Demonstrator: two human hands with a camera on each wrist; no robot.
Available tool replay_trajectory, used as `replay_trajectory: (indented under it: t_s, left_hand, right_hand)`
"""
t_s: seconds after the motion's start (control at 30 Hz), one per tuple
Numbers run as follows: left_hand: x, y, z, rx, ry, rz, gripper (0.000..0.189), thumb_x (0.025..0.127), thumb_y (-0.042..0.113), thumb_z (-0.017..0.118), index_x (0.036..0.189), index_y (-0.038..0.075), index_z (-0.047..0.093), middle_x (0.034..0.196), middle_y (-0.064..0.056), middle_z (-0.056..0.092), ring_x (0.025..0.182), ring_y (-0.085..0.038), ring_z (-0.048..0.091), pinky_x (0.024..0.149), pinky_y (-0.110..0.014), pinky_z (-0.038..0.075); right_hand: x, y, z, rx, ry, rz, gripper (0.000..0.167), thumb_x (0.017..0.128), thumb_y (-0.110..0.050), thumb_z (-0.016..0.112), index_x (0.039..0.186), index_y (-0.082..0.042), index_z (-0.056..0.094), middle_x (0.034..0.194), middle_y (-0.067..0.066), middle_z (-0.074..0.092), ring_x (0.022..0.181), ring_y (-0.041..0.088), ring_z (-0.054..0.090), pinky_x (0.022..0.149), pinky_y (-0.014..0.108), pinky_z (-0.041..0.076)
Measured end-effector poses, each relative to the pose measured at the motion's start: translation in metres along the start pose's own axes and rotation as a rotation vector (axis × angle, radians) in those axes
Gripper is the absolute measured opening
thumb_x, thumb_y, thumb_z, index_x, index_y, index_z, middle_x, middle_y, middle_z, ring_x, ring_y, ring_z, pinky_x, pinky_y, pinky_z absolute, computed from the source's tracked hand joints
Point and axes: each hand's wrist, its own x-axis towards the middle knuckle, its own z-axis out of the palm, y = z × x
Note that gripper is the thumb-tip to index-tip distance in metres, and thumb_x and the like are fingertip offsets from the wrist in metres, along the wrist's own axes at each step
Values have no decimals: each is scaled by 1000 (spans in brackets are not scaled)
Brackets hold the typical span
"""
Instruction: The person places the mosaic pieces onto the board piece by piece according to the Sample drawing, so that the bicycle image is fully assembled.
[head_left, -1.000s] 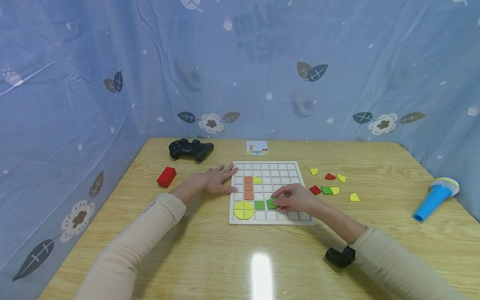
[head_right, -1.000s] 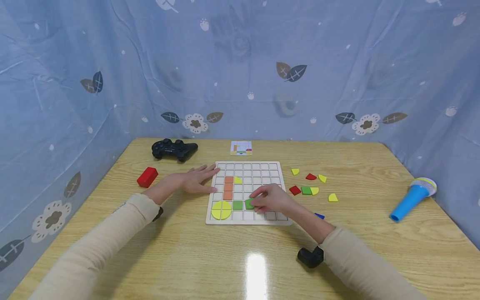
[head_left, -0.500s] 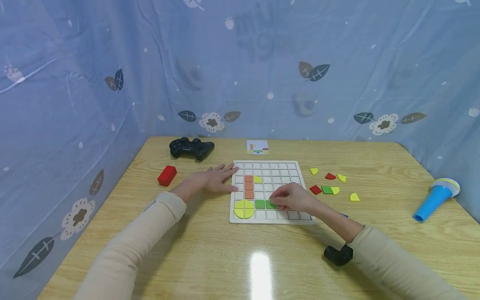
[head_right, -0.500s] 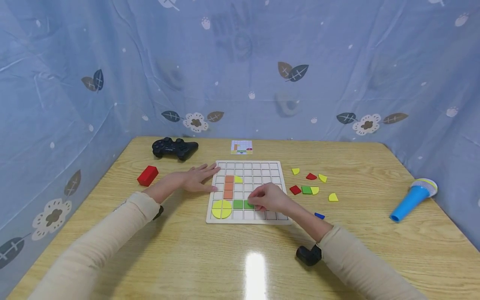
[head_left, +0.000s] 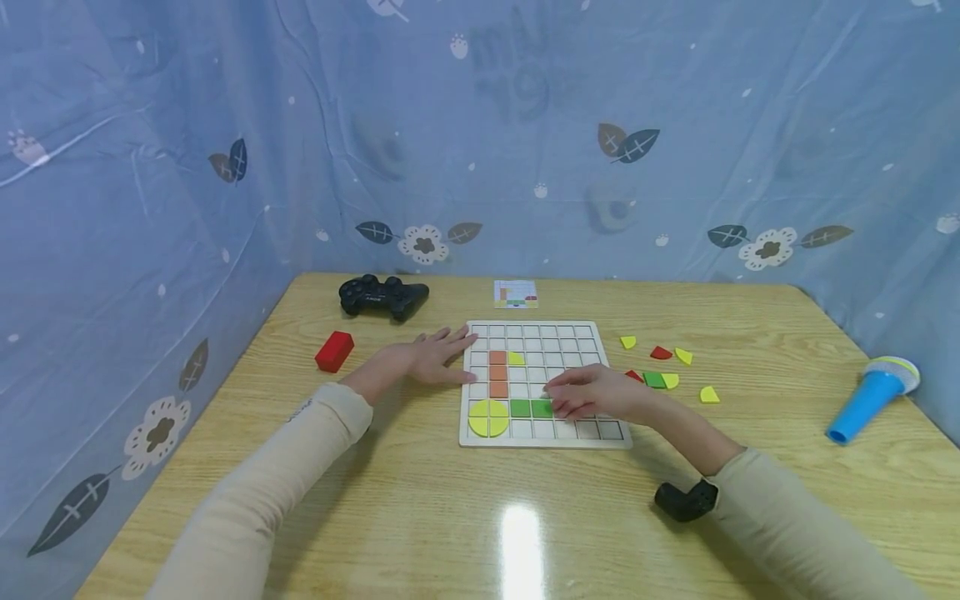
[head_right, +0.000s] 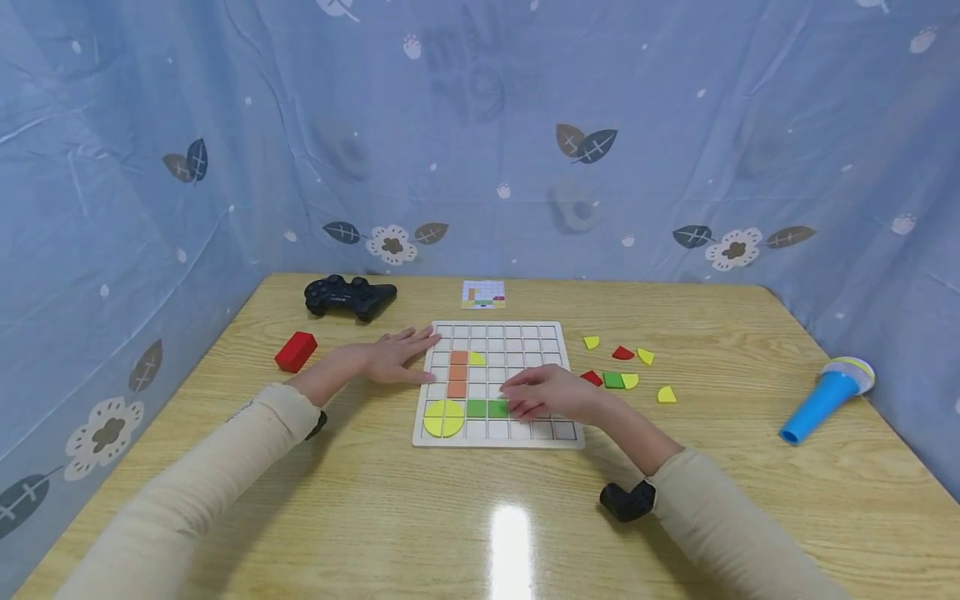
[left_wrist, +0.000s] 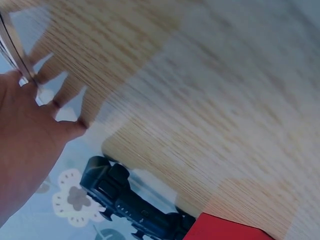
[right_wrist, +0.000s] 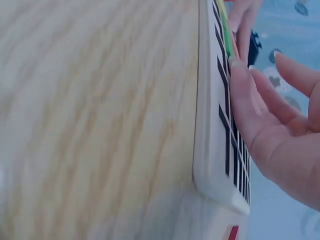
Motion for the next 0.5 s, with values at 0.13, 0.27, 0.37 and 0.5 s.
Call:
replay_trajectory:
  t_s: [0.13, 0.27, 0.37, 0.5]
  left_hand:
    - [0, 0, 0, -6, 3, 9, 83, 95, 60, 41, 155, 21, 0, 159, -3, -8, 143, -32, -3, 111, -56, 3]
    - [0, 0, 0, -7, 10, 19, 83, 95, 59, 42, 155, 19, 1, 159, -5, -7, 143, -33, -3, 111, -57, 3]
    - [0, 0, 0, -2, 8, 13, 83, 95, 60, 42, 155, 19, 1, 159, -4, -7, 143, -32, -3, 111, -56, 3]
    - [1, -1, 0, -2, 2, 2, 84, 94, 61, 42, 155, 20, 1, 159, -3, -8, 143, -31, -4, 111, -55, 2]
  right_hand:
    - [-5, 5, -10, 77, -24, -6, 46, 97, -9, 56, 134, 14, 42, 112, 18, 63, 101, 24, 62, 88, 37, 50]
    - [-12, 5, -21, 87, 12, 17, 48, 99, -14, 54, 136, 13, 40, 112, 16, 63, 100, 21, 63, 89, 35, 50]
    - [-18, 6, -32, 102, 33, 25, 51, 100, -16, 53, 139, 12, 36, 115, 16, 62, 101, 20, 62, 90, 34, 49]
    - [-25, 8, -49, 174, 62, -2, 53, 100, -11, 51, 141, 14, 29, 115, 16, 61, 103, 20, 62, 94, 36, 46]
